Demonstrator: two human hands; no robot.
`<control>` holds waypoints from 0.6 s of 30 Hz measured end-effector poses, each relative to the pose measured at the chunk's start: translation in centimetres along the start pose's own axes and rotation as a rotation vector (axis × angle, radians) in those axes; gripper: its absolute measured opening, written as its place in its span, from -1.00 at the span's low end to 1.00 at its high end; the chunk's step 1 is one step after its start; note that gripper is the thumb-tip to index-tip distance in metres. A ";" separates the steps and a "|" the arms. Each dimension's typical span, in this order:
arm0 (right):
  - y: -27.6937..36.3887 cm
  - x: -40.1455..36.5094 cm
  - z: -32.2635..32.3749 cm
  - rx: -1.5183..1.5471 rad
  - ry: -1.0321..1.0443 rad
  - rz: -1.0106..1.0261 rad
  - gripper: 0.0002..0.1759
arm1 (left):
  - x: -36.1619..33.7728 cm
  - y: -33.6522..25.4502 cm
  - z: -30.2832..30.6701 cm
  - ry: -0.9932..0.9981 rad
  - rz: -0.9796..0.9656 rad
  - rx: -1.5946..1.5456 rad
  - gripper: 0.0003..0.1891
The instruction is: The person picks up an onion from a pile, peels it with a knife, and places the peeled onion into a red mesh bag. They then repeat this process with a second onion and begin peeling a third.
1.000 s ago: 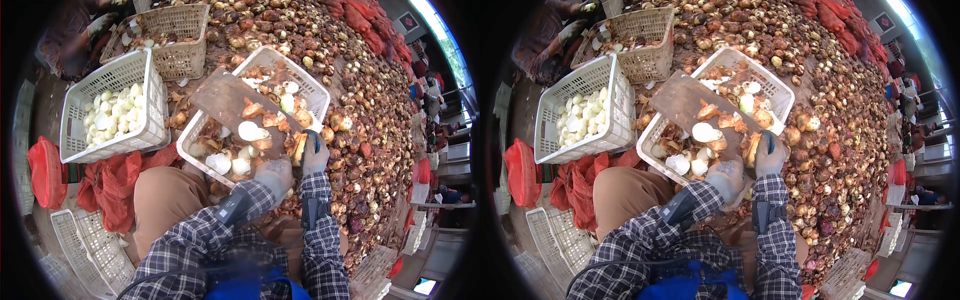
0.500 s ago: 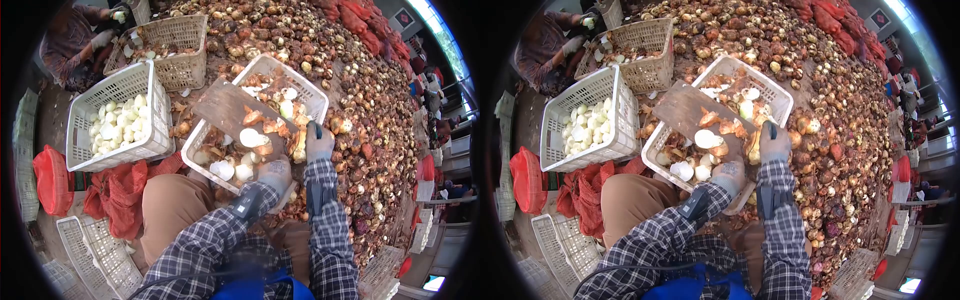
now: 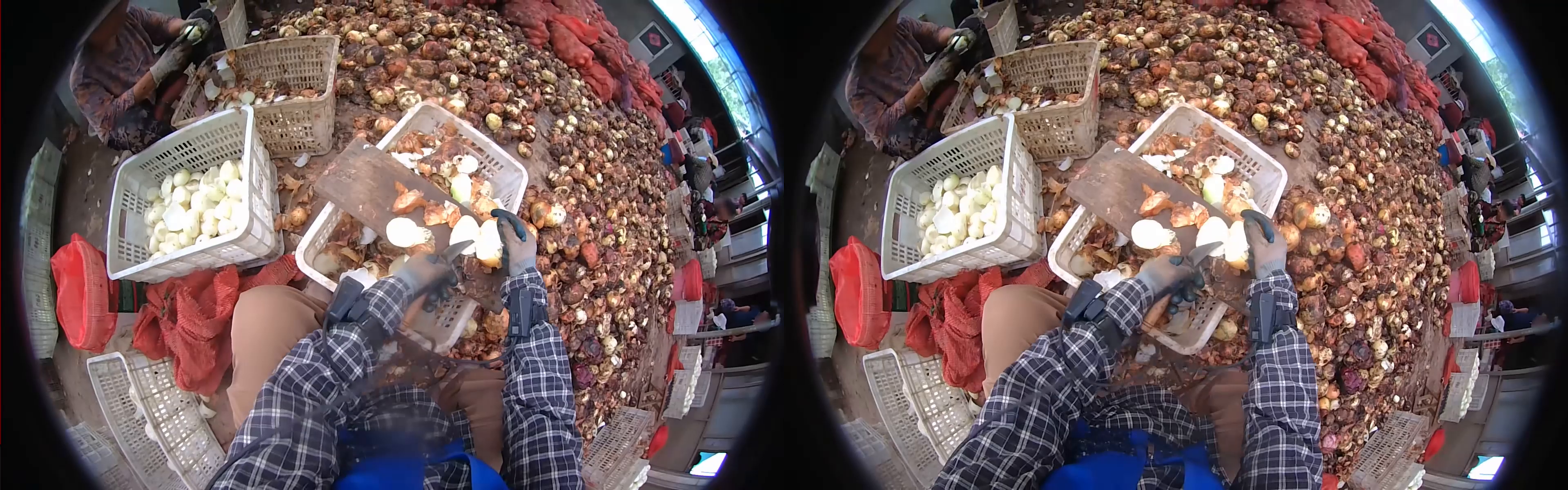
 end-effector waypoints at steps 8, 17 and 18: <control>1.2 -4.3 0.8 -0.021 0.093 -0.023 -0.62 | -0.2 -0.6 0.2 -0.258 -0.022 0.184 -0.76; -0.4 -8.8 -2.0 -0.416 -0.156 0.110 -0.64 | -0.5 0.4 -1.2 -0.587 -0.127 0.495 -0.73; -0.3 -9.1 -2.3 -0.415 -0.252 0.093 -0.64 | -0.3 2.1 -1.6 -0.480 -0.173 0.216 -0.71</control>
Point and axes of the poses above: each hand's wrist, its own x-axis towards the middle knuckle, its own z-axis out of the back of the hand, y = z × x, the point moved 6 cm from there along x, towards the middle knuckle, and after that the axes turned 14 degrees about y, right-handed, at the moved point
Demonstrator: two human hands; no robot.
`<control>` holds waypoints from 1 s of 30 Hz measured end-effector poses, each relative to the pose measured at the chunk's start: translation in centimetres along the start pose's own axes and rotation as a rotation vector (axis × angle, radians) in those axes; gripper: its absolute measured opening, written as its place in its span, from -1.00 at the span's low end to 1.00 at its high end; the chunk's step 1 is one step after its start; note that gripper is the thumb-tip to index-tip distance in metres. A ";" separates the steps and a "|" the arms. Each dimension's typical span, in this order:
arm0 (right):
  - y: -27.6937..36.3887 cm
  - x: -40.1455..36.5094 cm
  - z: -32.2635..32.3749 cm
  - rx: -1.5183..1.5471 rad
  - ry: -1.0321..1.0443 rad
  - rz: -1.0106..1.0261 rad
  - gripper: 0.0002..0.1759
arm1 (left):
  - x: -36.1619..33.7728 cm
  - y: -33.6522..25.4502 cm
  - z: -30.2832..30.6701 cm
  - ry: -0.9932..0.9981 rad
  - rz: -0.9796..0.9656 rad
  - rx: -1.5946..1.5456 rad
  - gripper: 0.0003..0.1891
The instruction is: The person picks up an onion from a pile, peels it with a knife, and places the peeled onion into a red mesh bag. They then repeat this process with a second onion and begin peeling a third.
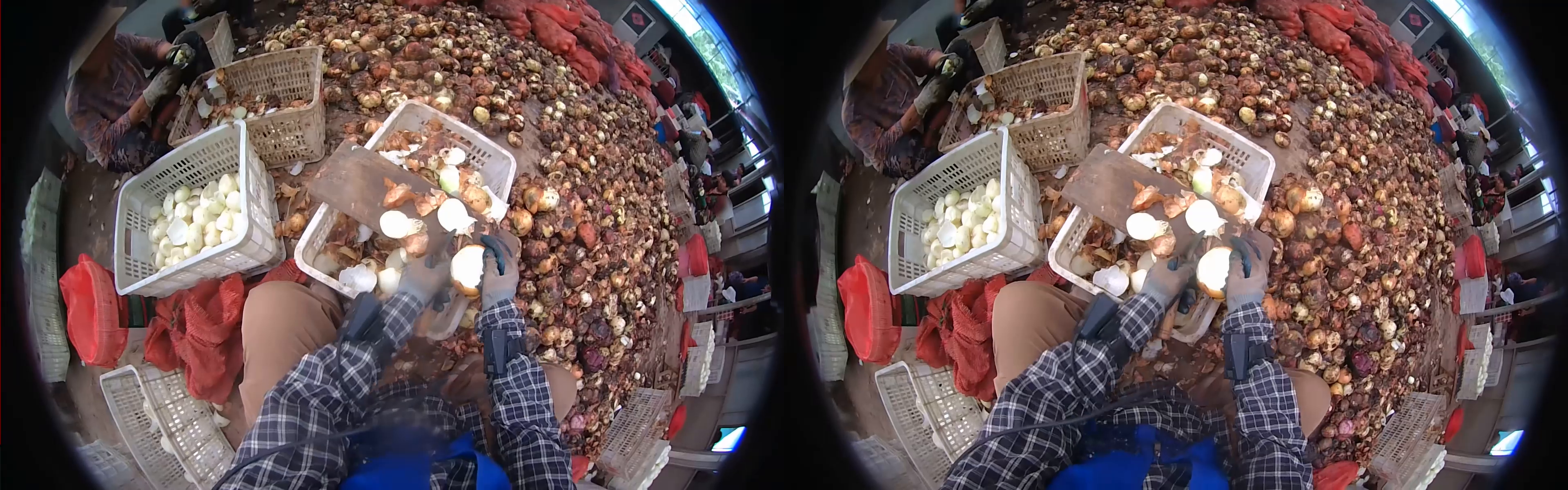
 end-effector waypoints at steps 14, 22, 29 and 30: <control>9.7 -0.2 3.2 0.980 0.160 -0.021 -0.30 | -8.2 -14.0 1.0 0.007 -0.778 0.418 -0.37; 15.5 -1.0 3.7 1.547 0.550 0.008 -0.21 | -9.0 -18.0 2.6 0.431 -0.573 -0.075 -0.44; 14.2 -1.4 3.9 1.328 0.498 0.043 -0.14 | -7.9 -16.1 2.6 0.353 -0.550 -0.091 -0.58; 14.6 -1.3 4.6 1.197 0.448 0.083 -0.11 | -8.0 -15.9 2.9 0.274 -0.593 -0.019 -0.59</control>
Point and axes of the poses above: each hand's wrist, its own x-axis towards the middle knuckle, its own z-axis out of the back of the hand, y = z × x, the point moved 6 cm from there along x, towards the middle knuckle, and after that the axes turned 14 degrees about y, right-handed, at the moved point
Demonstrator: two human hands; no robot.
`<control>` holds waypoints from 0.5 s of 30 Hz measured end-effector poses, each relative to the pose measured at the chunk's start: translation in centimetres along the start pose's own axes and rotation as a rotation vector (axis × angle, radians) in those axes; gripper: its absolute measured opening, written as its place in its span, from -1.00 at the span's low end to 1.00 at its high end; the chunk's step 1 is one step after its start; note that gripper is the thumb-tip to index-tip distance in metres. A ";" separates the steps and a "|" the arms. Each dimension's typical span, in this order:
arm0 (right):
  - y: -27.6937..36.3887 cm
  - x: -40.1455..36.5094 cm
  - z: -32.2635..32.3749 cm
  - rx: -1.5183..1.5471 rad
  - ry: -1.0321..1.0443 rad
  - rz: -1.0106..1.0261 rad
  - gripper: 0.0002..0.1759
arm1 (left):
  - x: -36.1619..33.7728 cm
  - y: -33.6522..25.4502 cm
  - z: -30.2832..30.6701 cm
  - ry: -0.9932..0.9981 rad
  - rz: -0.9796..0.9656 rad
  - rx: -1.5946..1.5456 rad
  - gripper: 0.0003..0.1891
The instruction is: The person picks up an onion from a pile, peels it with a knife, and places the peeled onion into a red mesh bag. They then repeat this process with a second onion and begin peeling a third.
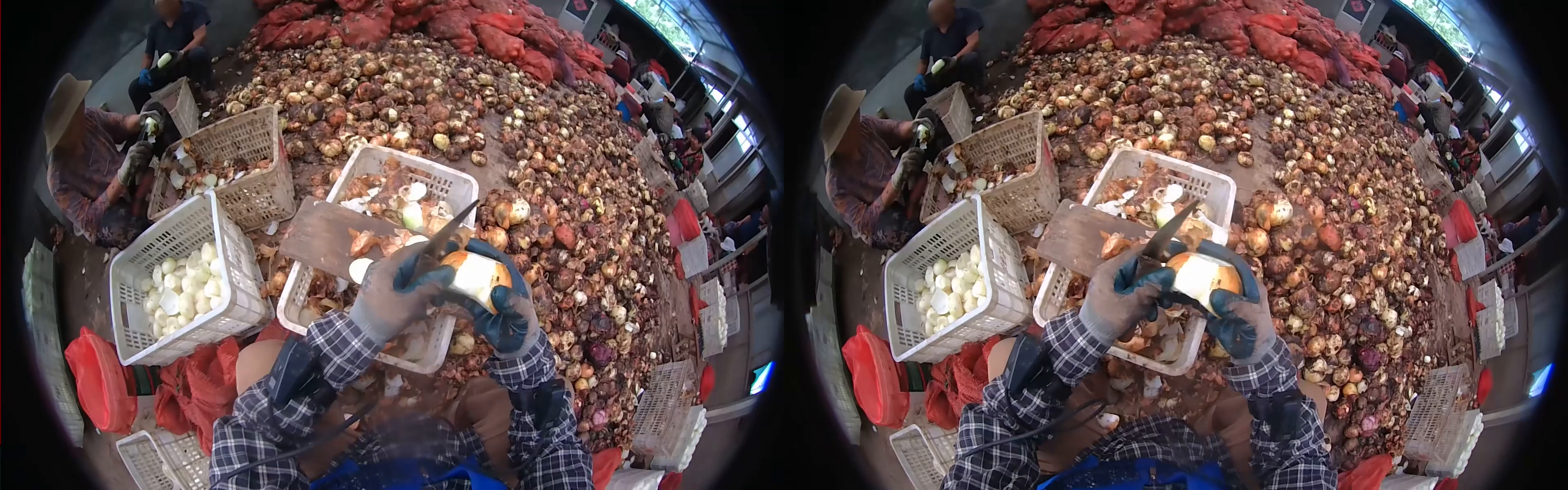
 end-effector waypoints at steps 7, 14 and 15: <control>3.5 -0.3 1.2 -0.698 -0.170 0.170 0.18 | -3.4 -3.2 -2.1 0.066 -0.191 0.550 -0.60; 4.1 -0.4 1.0 -0.863 -0.194 0.179 0.19 | -3.6 -2.5 -2.9 0.119 -0.167 0.638 -0.56; 4.2 -0.4 0.9 -0.880 -0.197 0.180 0.19 | -3.6 -2.4 -3.0 0.133 -0.140 0.633 -0.57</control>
Point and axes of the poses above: each hand's wrist, its own x-axis towards the middle knuckle, its own z-axis out of the back of the hand, y = z × x, the point moved 6 cm from there along x, towards the middle knuckle, and after that the axes turned 14 degrees about y, right-handed, at the moved point
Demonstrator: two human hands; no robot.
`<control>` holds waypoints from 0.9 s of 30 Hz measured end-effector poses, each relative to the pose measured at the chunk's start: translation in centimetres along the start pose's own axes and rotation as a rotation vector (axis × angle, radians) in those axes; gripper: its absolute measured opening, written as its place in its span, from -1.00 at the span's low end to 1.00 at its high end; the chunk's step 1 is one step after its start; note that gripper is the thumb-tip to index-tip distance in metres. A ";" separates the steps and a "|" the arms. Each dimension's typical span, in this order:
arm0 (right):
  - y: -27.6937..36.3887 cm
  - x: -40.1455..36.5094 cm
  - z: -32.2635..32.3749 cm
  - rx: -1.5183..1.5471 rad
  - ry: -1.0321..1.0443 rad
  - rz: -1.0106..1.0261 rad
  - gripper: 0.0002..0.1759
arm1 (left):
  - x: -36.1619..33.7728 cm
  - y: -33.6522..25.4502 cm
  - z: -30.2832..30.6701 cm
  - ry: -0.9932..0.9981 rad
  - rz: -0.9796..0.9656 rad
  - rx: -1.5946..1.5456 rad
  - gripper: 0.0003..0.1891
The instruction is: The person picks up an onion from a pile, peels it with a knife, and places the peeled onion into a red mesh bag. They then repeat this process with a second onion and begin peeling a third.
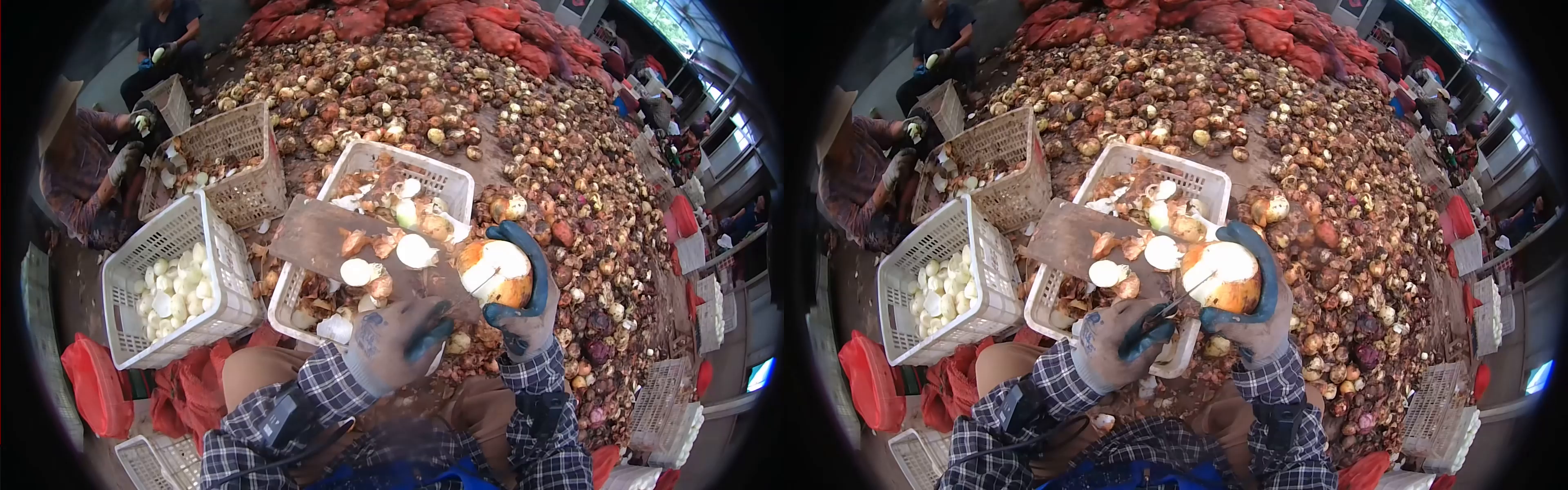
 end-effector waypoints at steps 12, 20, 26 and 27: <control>-1.3 -0.6 0.5 0.490 -0.138 0.003 0.01 | 0.2 0.2 -1.1 0.108 0.072 0.095 -0.53; -2.6 -1.4 -0.7 0.824 -0.190 -0.063 -0.21 | 1.0 -0.4 -0.9 0.178 0.162 0.327 -0.45; -3.3 -1.8 -1.7 1.047 -0.175 -0.085 -0.39 | 0.9 -0.3 -0.7 0.119 0.127 0.655 -0.41; -3.4 -1.8 -1.7 1.060 -0.176 -0.097 -0.40 | 0.9 -0.2 -0.7 0.133 0.127 0.682 -0.43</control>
Point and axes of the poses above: each hand's wrist, its own x-axis towards the middle knuckle, its own z-axis out of the back of the hand, y = z × x, the point moved 6 cm from there along x, towards the middle knuckle, and after that the axes turned 14 degrees about y, right-handed, at the moved point
